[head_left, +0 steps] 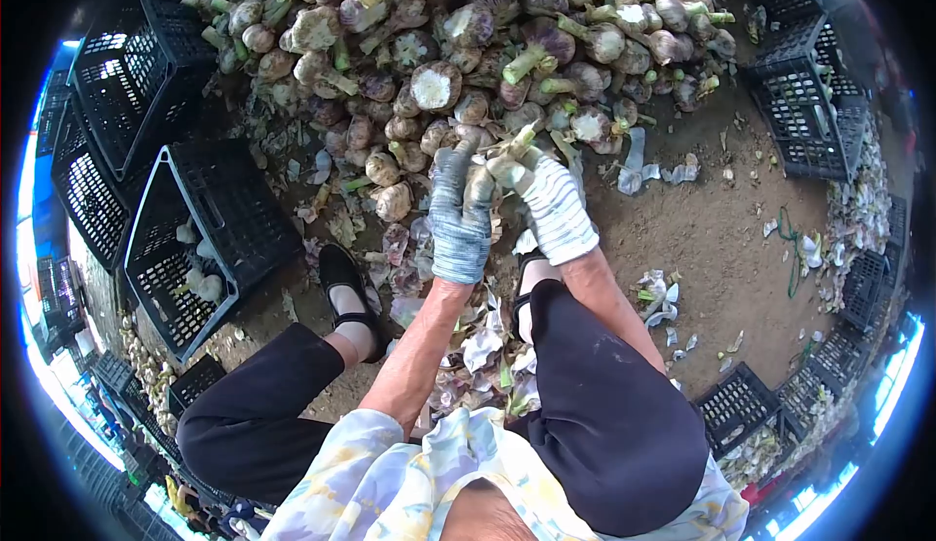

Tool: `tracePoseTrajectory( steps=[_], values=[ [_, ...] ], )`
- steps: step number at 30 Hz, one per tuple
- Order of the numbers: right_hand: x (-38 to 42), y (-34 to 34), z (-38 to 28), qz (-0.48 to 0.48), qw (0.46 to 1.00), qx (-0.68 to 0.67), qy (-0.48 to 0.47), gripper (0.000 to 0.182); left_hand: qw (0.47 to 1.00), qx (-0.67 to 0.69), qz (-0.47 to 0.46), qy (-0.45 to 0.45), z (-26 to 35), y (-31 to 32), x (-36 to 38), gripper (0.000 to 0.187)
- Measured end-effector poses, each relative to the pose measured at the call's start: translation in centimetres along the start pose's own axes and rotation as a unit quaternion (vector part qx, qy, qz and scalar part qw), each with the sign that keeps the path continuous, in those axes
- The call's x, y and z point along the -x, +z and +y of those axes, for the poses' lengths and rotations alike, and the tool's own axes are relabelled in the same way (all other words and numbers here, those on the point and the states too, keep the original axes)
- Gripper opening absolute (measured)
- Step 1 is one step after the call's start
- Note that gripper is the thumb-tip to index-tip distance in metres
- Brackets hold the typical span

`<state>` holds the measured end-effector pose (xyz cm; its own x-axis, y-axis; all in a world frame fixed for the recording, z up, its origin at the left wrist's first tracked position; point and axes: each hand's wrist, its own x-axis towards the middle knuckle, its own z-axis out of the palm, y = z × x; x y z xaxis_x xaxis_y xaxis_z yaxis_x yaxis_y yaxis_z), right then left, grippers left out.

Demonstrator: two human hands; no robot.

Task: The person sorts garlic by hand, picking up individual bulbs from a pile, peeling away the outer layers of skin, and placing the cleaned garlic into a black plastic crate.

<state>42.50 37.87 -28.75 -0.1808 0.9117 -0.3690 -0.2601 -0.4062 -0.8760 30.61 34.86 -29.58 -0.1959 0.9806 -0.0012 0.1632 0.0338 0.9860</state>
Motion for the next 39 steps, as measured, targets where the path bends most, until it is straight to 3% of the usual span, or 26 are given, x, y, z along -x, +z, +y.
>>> tracePoseTrajectory(
  steps=[2,3,6,7,8,10,11,14,16,17,19,20,22,23,24,26,28,29,30,32,33,34,36,38,39],
  values=[
    [0.6,0.9,0.2,0.021,0.994,-0.051,0.090,0.019,0.980,0.179,0.075,-0.056,-0.2,0.9,0.2,0.030],
    [0.9,1.4,-0.2,-0.007,0.999,-0.011,0.040,0.016,0.980,0.176,0.073,-0.058,-0.4,1.2,0.4,0.030],
    [0.8,1.8,0.2,0.021,0.999,-0.030,0.015,0.016,0.971,0.145,0.172,-0.085,-1.2,1.7,0.5,0.029],
    [1.0,1.4,0.5,0.017,0.997,-0.053,0.054,0.018,0.944,0.230,0.181,-0.154,-1.5,1.7,0.4,0.031],
    [1.1,1.2,0.5,0.017,0.997,-0.051,0.055,0.018,0.943,0.231,0.182,-0.155,-1.8,1.8,0.2,0.031],
    [1.3,0.9,0.2,0.004,0.999,0.020,0.046,0.020,0.908,0.280,0.221,-0.220,-1.1,1.8,-0.8,0.035],
    [1.4,0.5,-0.5,-0.027,0.992,0.111,-0.046,0.020,0.912,0.267,0.179,-0.254,-0.5,1.4,-0.7,0.039],
    [1.3,0.6,-0.9,-0.019,0.994,0.107,0.004,0.020,0.959,0.166,0.156,-0.170,-0.2,0.8,-1.1,0.040],
    [1.2,0.9,-0.9,-0.002,0.996,0.090,0.007,0.019,0.966,0.126,0.162,-0.160,-1.0,0.0,-1.2,0.039],
    [1.0,0.6,-0.1,-0.004,0.986,0.162,-0.046,0.019,0.930,0.182,0.123,-0.295,-1.3,-0.6,-1.2,0.046],
    [-0.2,-0.5,3.0,-0.008,0.932,0.295,-0.210,0.020,0.794,0.283,0.037,-0.536,-0.6,-1.7,-1.9,0.059],
    [-1.1,-1.2,4.5,-0.001,0.863,0.400,-0.309,0.024,0.749,0.335,-0.036,-0.571,-0.9,-2.4,-1.8,0.062],
    [-0.9,-0.8,3.9,0.035,0.822,0.454,-0.342,0.027,0.774,0.280,-0.018,-0.568,-0.8,-2.3,-2.2,0.064],
    [-0.3,-1.0,3.3,-0.011,0.950,0.273,-0.150,0.030,0.774,0.279,-0.016,-0.569,-0.7,-2.3,-2.4,0.064],
    [0.3,-0.7,1.1,-0.056,0.995,0.070,0.052,0.033,0.788,0.253,0.009,-0.560,-0.4,-2.3,-2.8,0.066],
    [0.6,-1.3,1.1,-0.084,0.987,0.133,-0.025,0.032,0.823,0.244,0.065,-0.509,-0.3,-1.1,-3.0,0.069],
    [0.9,-1.1,1.5,-0.048,0.995,-0.013,0.082,0.029,0.892,0.167,0.016,-0.421,-1.3,-0.9,-2.4,0.065],
    [1.0,-1.1,1.5,-0.046,0.995,-0.014,0.082,0.029,0.950,0.118,-0.034,-0.288,-3.2,-1.4,-1.7,0.053],
    [1.0,-0.9,1.3,-0.036,0.991,-0.085,0.098,0.029,0.983,0.071,0.039,-0.166,0.6,-0.6,-1.0,0.040],
    [0.9,-0.7,0.5,-0.027,0.981,-0.157,0.110,0.028,0.992,-0.067,0.072,0.076,-1.8,-0.1,0.4,0.036],
    [1.1,-0.6,-0.2,-0.039,0.996,-0.046,0.066,0.026,0.989,0.115,0.090,-0.017,-0.5,-0.1,0.6,0.034],
    [1.4,-0.7,-0.4,-0.050,0.996,0.065,0.022,0.025,0.951,0.238,0.108,-0.164,0.2,-0.7,0.5,0.033],
    [0.9,-2.1,0.8,-0.093,0.987,-0.063,0.111,0.025,0.845,0.332,-0.013,-0.420,0.8,-2.6,-1.2,0.037],
    [0.8,-2.0,1.0,-0.065,0.997,-0.014,0.042,0.022,0.824,0.278,-0.039,-0.492,-0.8,-2.3,-1.9,0.039],
    [0.9,-1.8,1.0,-0.062,0.997,-0.014,0.041,0.022,0.900,0.163,-0.040,-0.403,-1.2,-2.2,-2.5,0.036]
  ],
)
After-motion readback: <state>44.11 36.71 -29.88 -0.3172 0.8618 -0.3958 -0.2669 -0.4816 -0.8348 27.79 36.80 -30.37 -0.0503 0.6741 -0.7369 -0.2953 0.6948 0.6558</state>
